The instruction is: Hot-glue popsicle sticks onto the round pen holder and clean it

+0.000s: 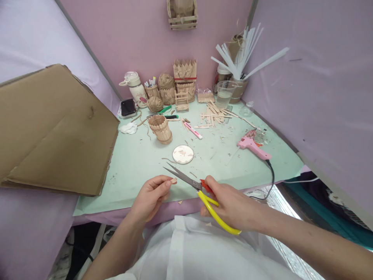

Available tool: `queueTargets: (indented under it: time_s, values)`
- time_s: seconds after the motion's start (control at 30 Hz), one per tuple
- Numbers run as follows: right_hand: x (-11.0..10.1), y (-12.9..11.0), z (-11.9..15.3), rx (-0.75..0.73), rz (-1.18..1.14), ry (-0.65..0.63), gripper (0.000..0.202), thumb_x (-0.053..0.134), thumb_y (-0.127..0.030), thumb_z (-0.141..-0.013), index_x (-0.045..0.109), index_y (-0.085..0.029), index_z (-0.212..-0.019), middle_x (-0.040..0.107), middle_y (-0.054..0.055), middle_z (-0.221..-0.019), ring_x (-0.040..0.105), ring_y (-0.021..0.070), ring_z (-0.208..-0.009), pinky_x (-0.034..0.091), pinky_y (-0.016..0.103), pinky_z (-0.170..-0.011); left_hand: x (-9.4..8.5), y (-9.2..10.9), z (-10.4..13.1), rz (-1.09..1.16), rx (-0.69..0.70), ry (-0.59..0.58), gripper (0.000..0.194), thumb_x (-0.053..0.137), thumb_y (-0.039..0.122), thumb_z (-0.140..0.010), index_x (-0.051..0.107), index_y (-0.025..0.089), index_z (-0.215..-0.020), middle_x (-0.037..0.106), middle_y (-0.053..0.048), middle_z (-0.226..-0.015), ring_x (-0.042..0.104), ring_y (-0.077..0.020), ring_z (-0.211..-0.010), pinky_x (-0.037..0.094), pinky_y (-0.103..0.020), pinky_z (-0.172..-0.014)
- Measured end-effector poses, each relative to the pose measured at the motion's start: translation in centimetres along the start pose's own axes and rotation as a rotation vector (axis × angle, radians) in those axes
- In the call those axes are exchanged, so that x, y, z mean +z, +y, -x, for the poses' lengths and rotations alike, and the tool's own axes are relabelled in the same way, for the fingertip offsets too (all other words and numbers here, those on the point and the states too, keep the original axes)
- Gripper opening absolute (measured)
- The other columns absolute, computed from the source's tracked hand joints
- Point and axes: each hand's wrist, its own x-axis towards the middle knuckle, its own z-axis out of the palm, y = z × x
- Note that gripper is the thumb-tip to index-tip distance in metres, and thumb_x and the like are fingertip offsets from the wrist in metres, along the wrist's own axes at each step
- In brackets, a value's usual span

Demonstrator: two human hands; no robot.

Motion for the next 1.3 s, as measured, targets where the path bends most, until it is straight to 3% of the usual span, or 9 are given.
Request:
queueTargets:
  time_s: [0.13, 0.27, 0.5, 0.73, 0.87, 0.97, 1.13, 1.3]
  values:
    - [0.03, -0.06, -0.11, 0.032, 0.036, 0.012, 0.027, 0.056, -0.030, -0.073, 0.030, -0.025, -0.081, 0.065, -0.002, -0.074, 0.056, 0.0185, -0.070, 0.036, 0.025, -0.057, 0.03, -0.07, 0.02, -0.004, 0.007, 0.015, 0.030, 0.072, 0.040, -0.067, 0.069, 0.013, -0.079, 0.055, 0.001, -0.064, 0.024, -0.0025, -0.047, 0.015, -0.022, -0.047]
    - [-0.17, -0.62, 0.00, 0.052, 0.055, -0.034, 0.025, 0.055, -0.028, -0.073, 0.034, -0.025, -0.086, 0.066, -0.002, -0.079, 0.058, 0.0197, -0.073, 0.036, 0.025, -0.059, -0.31, -0.21, 0.04, -0.093, 0.029, 0.032, 0.028, 0.070, 0.041, -0.068, 0.069, 0.014, -0.076, 0.050, 0.002, -0.057, 0.027, -0.0046, -0.049, 0.018, -0.022, -0.048]
    - [-0.28, -0.75, -0.10, 0.057, 0.130, -0.005, 0.031, 0.059, -0.038, -0.072, 0.036, -0.025, -0.088, 0.065, 0.002, -0.088, 0.059, 0.0218, -0.076, 0.037, 0.026, -0.059, -0.77, -0.44, 0.04, -0.225, 0.101, 0.038, 0.027, 0.066, 0.039, -0.072, 0.072, 0.017, -0.086, 0.064, -0.004, -0.073, 0.043, -0.0098, -0.059, 0.030, -0.022, -0.054]
    - [0.15, -0.41, -0.07, 0.023, 0.058, -0.042, 0.020, 0.051, -0.030, -0.078, 0.033, -0.025, -0.085, 0.067, -0.001, -0.075, 0.060, 0.0205, -0.077, 0.037, 0.026, -0.061, -0.61, -0.75, 0.08, -0.157, 0.072, 0.006, 0.028, 0.066, 0.041, -0.074, 0.071, 0.015, -0.085, 0.051, 0.001, -0.062, 0.026, -0.0059, -0.052, 0.019, -0.022, -0.049]
    - [0.28, -0.11, -0.04, 0.021, 0.060, -0.008, 0.024, 0.054, -0.032, -0.075, 0.033, -0.025, -0.085, 0.067, 0.001, -0.081, 0.058, 0.0206, -0.074, 0.037, 0.026, -0.059, -0.50, -0.79, 0.23, -0.106, 0.058, -0.013, 0.030, 0.066, 0.040, -0.074, 0.070, 0.015, -0.089, 0.042, 0.004, -0.057, 0.022, -0.0054, -0.052, 0.014, -0.023, -0.049]
    - [0.09, -0.19, 0.03, 0.027, 0.066, -0.026, 0.026, 0.056, -0.033, -0.075, 0.033, -0.025, -0.084, 0.066, 0.001, -0.083, 0.058, 0.0207, -0.074, 0.037, 0.026, -0.059, -0.50, -0.78, 0.27, -0.123, 0.058, -0.008, 0.028, 0.067, 0.041, -0.073, 0.071, 0.015, -0.084, 0.047, 0.003, -0.058, 0.024, -0.0055, -0.051, 0.016, -0.023, -0.049]
    - [-0.27, -0.52, 0.15, 0.035, 0.065, -0.045, 0.030, 0.058, -0.036, -0.073, 0.033, -0.025, -0.083, 0.065, 0.001, -0.084, 0.058, 0.0210, -0.075, 0.037, 0.027, -0.060, -0.49, -0.67, 0.30, -0.183, 0.090, 0.025, 0.025, 0.067, 0.040, -0.072, 0.072, 0.017, -0.079, 0.063, -0.004, -0.071, 0.044, -0.0107, -0.060, 0.031, -0.024, -0.056]
    - [-0.32, -0.68, 0.26, 0.030, 0.053, -0.069, 0.026, 0.056, -0.033, -0.074, 0.032, -0.025, -0.082, 0.066, 0.000, -0.080, 0.057, 0.0211, -0.075, 0.037, 0.027, -0.060, -0.49, -0.57, 0.35, -0.218, 0.114, 0.037, 0.023, 0.067, 0.039, -0.072, 0.072, 0.018, -0.078, 0.066, -0.006, -0.076, 0.052, -0.0153, -0.070, 0.037, -0.025, -0.061]
